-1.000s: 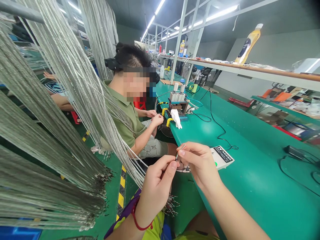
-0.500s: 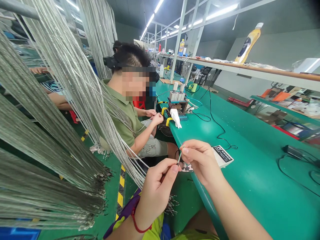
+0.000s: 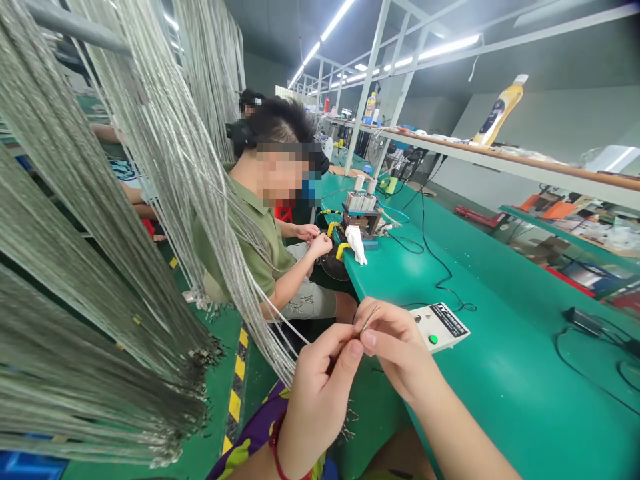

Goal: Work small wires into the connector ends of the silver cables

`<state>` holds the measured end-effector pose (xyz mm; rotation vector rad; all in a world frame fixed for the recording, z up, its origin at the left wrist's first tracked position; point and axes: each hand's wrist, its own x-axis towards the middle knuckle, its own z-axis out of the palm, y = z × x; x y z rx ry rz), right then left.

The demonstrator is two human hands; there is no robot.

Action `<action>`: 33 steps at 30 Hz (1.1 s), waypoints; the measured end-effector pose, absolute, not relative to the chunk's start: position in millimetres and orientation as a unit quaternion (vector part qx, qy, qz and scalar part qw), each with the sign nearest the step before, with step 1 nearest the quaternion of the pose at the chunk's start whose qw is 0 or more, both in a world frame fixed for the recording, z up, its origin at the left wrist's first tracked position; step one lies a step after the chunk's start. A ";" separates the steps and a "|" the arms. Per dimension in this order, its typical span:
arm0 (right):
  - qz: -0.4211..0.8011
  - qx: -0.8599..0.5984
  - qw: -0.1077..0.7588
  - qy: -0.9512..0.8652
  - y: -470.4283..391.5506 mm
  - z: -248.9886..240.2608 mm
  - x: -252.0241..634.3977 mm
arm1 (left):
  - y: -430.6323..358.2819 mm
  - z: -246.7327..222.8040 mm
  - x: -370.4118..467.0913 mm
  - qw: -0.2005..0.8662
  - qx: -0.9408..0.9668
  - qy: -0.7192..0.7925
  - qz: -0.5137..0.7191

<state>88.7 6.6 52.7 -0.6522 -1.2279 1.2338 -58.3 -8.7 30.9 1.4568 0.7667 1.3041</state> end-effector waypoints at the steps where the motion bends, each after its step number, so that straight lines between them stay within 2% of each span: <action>1: 0.534 -0.278 0.605 -0.522 5.7 51.5 86.1 | -10.2 31.6 -58.3 0.501 0.599 0.316 0.540; 8: 0.449 -0.273 0.708 -0.472 -4.2 36.5 75.4 | -23.7 32.4 -50.6 0.494 0.625 0.340 0.500; 15: 0.345 -0.312 0.759 -0.455 -13.8 49.7 80.1 | -29.8 36.6 -40.9 0.472 0.652 0.342 0.485; 25: 0.330 -0.305 0.783 -0.430 -12.2 64.8 95.4 | -36.3 35.5 -35.5 0.434 0.677 0.353 0.478; 33: 0.390 -0.281 0.788 -0.385 -7.9 86.2 102.1 | -36.6 35.1 -37.0 0.425 0.685 0.350 0.477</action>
